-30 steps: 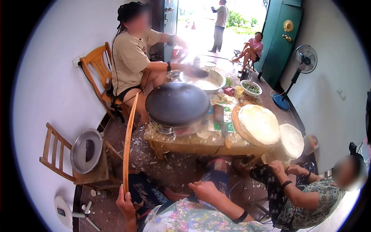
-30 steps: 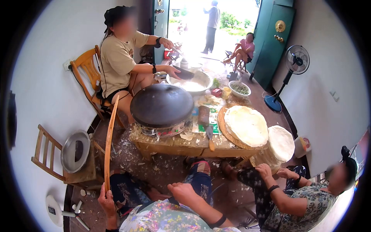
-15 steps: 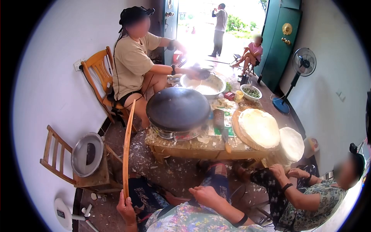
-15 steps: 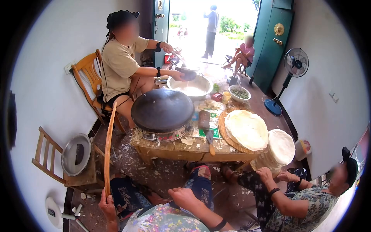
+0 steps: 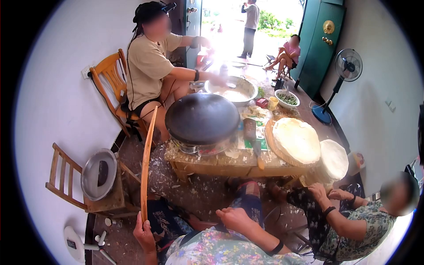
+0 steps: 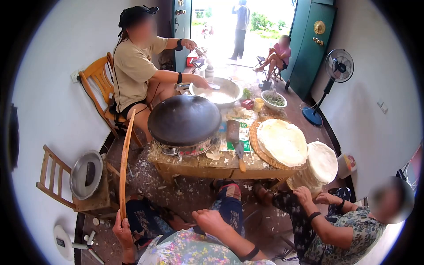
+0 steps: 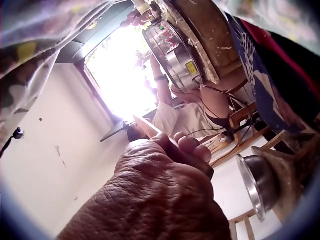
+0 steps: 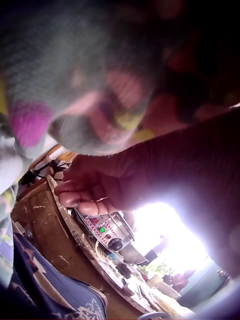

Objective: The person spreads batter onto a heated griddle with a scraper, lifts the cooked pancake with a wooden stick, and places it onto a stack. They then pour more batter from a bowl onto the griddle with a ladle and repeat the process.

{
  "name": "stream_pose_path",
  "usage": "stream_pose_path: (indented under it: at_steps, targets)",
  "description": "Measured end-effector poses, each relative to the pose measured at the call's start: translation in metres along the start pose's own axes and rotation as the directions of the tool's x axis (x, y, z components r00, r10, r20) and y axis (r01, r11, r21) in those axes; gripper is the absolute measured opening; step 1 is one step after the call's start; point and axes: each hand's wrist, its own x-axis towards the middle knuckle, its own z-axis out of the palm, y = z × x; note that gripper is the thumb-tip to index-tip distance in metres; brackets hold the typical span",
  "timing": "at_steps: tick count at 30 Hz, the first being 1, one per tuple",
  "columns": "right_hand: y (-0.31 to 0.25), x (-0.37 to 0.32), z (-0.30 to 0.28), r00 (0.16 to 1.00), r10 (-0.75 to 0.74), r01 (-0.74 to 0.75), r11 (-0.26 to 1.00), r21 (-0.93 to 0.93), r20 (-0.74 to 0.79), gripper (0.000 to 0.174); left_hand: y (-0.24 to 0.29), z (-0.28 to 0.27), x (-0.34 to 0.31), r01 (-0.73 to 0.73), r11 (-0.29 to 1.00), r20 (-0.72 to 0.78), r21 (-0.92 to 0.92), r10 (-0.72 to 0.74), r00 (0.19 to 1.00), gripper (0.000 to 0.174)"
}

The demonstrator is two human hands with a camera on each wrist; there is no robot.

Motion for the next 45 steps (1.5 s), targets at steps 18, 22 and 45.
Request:
stream_pose_path:
  at_steps: [18, 22, 45]
  targets:
    - [-0.002, -0.001, -0.001, 0.999, 0.014, -0.014, 1.000, 0.006, 0.047, 0.020, 0.005, -0.005, -0.001, 0.046, 0.999, 0.041, -0.029, -0.044, 0.998, 0.042]
    - [-0.002, -0.002, -0.001, 1.000, -0.020, 0.020, 1.000, 0.006, -0.004, 0.012, 0.003, -0.003, -0.001, 0.025, 0.999, 0.036, -0.032, -0.024, 0.999, 0.042]
    - [-0.007, -0.002, 0.004, 1.000, 0.003, -0.003, 1.000, 0.007, 0.005, 0.013, -0.013, -0.016, -0.008, 0.029, 0.982, 0.067, 0.185, -0.042, 0.997, 0.037]
